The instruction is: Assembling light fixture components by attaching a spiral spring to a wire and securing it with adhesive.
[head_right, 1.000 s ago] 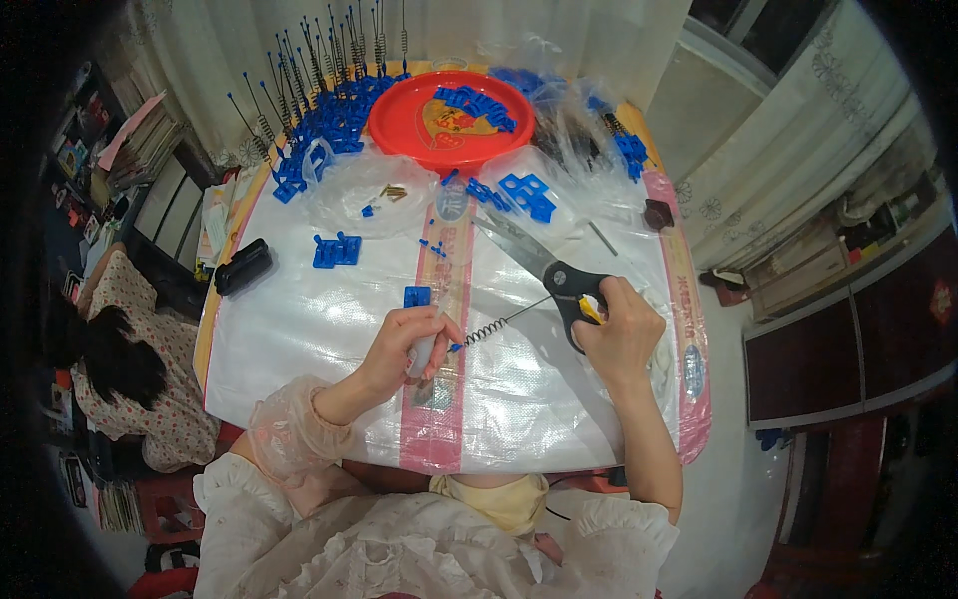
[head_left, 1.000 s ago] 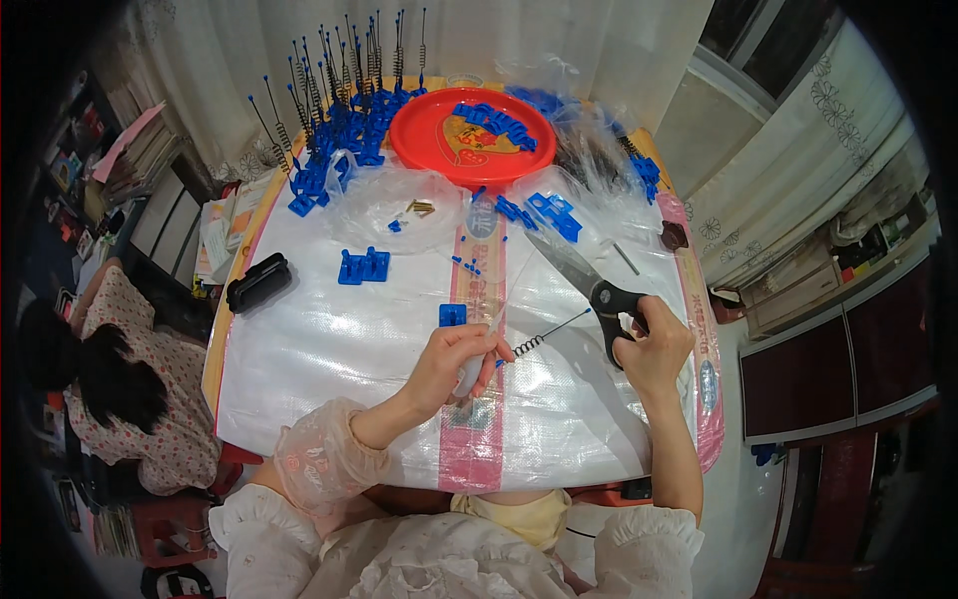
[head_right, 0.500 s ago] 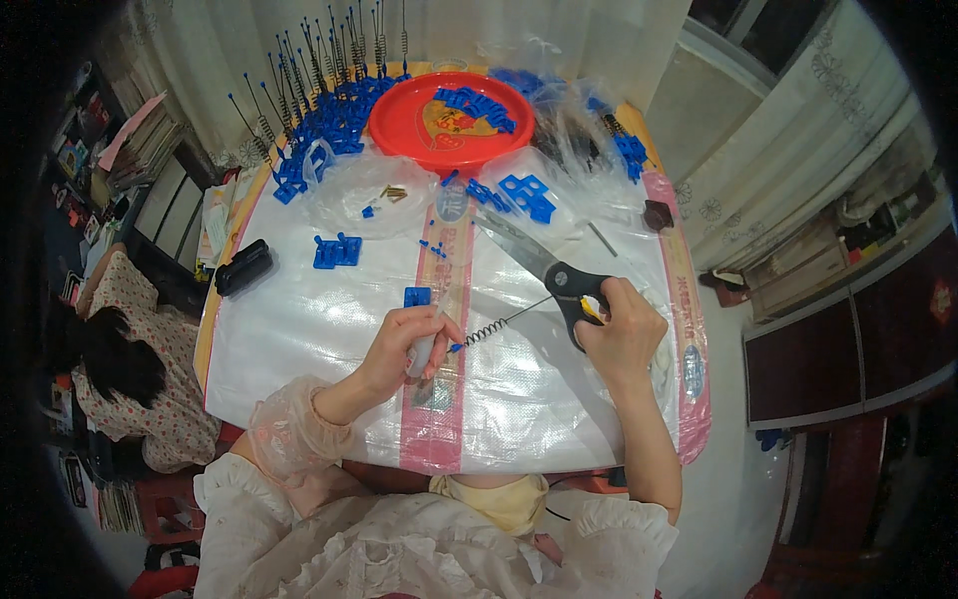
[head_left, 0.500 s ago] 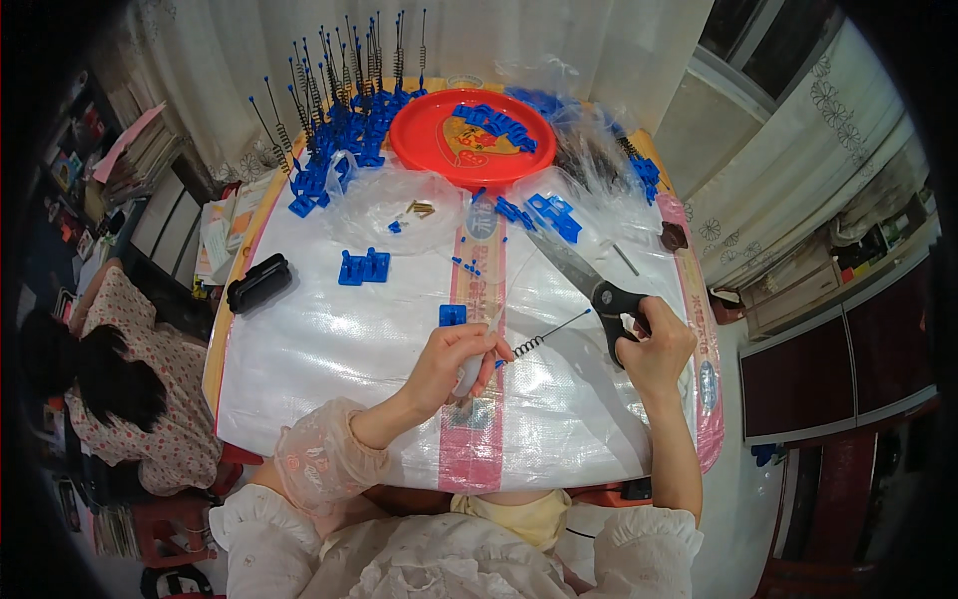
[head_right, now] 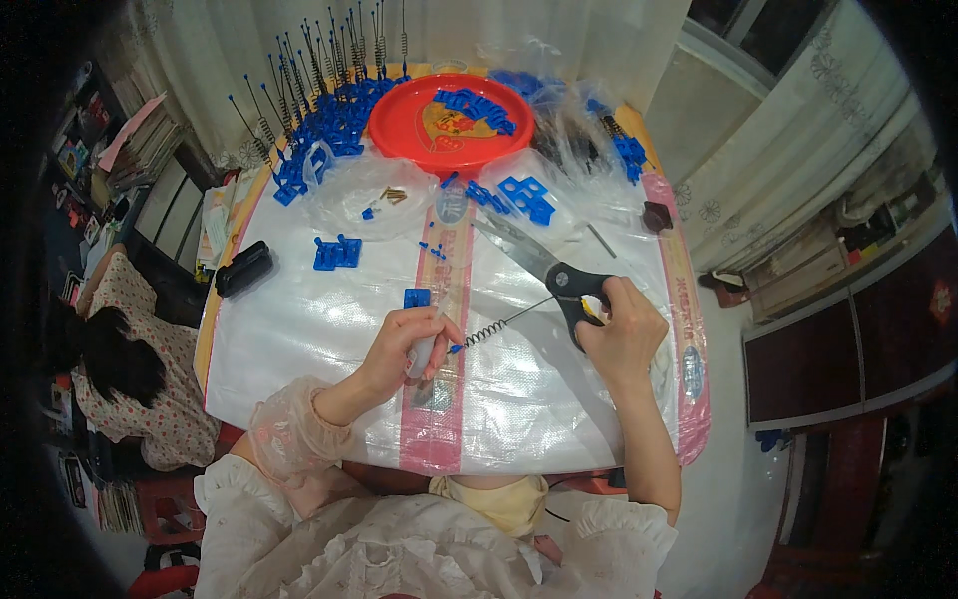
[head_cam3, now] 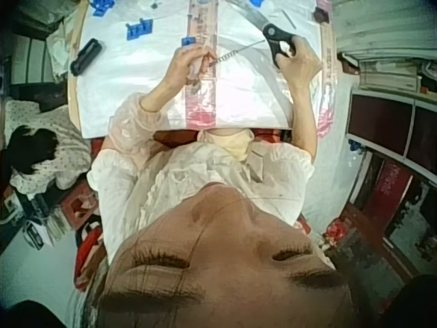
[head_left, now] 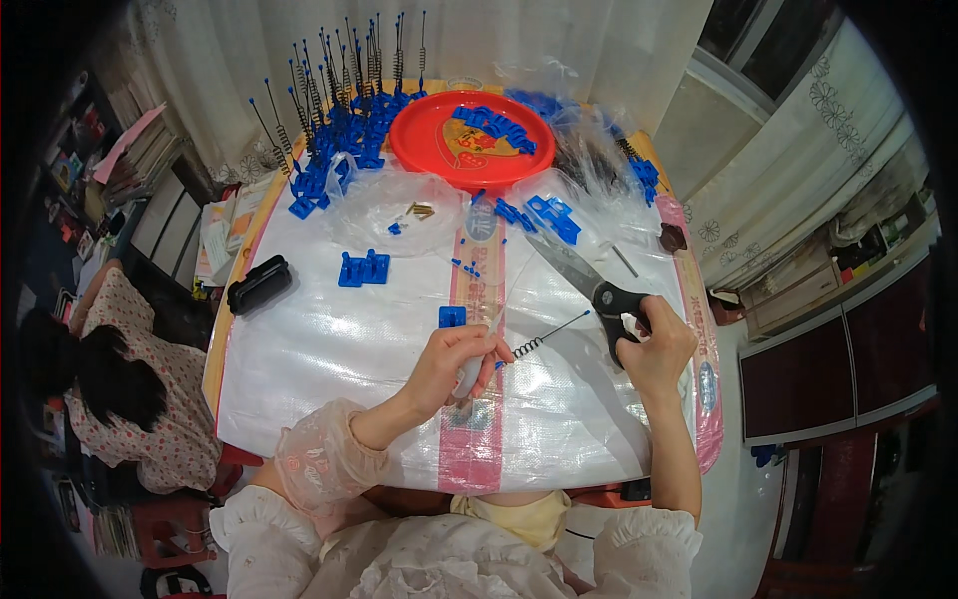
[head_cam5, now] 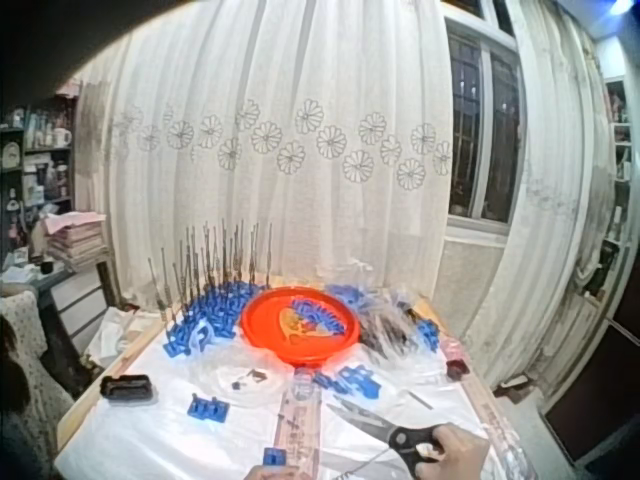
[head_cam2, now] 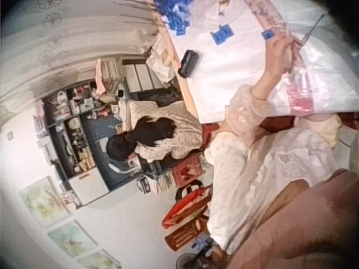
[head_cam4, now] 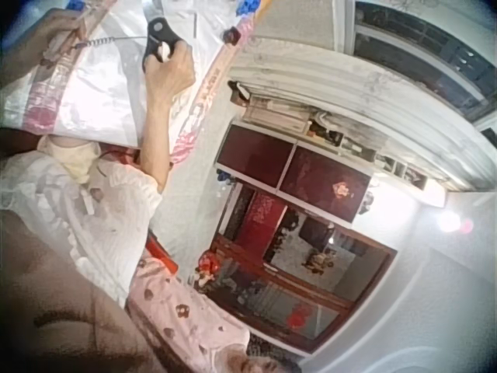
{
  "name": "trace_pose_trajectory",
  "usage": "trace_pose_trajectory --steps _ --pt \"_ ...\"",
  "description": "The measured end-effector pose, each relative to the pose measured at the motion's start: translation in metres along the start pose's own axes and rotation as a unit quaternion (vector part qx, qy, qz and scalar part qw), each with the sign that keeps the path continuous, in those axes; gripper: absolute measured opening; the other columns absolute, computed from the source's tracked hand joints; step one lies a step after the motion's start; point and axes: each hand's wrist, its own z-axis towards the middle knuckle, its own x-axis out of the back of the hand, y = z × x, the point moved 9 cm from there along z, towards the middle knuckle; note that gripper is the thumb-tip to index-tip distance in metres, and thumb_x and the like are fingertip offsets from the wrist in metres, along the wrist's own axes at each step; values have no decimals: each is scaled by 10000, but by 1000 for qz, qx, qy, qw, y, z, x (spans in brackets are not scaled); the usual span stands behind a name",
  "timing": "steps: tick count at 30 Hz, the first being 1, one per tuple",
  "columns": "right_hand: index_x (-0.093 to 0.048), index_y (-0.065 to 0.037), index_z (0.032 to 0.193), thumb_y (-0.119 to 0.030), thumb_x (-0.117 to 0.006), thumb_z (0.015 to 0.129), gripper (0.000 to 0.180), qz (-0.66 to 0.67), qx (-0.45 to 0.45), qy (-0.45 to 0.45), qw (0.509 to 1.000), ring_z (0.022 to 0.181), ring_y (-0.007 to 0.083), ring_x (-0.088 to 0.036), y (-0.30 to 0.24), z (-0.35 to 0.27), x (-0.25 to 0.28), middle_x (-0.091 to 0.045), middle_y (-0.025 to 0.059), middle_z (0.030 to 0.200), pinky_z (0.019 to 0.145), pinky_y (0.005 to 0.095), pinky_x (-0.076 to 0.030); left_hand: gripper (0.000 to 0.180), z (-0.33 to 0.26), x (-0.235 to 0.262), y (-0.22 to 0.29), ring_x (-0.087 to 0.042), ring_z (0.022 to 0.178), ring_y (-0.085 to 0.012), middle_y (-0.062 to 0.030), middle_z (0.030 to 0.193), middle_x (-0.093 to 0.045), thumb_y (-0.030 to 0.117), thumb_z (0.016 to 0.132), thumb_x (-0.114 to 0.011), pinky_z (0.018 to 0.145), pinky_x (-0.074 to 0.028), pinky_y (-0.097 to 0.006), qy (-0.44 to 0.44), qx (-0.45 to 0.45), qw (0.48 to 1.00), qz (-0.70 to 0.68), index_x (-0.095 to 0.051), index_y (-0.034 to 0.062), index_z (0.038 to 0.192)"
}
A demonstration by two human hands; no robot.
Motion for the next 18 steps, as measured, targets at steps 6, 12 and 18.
trace_pose_trajectory --steps 6,12,18 --pt "-568 -62 802 -48 -685 548 281 22 -10 -13 1000 628 262 -611 3 -1 -3 -591 55 720 551 368 -431 322 1 0 -1 -526 462 -94 -50 604 -567 233 976 -470 362 -319 -226 -1 -3 1000 -4 -670 -19 954" --pt "-573 -62 807 -66 -697 551 284 30 -20 -29 999 628 275 -616 6 -3 -8 -590 64 707 561 371 -435 325 3 1 -1 -524 462 -95 -51 603 -566 231 972 -469 367 -326 -226 -4 -15 1000 5 -671 -22 962" --pt "-583 -64 816 -67 -701 554 288 31 -20 -31 999 634 281 -624 7 -4 -8 -601 70 708 567 371 -444 333 2 -1 3 -521 467 -95 -49 597 -562 228 965 -460 364 -322 -226 -7 -11 1000 23 -674 -27 967"
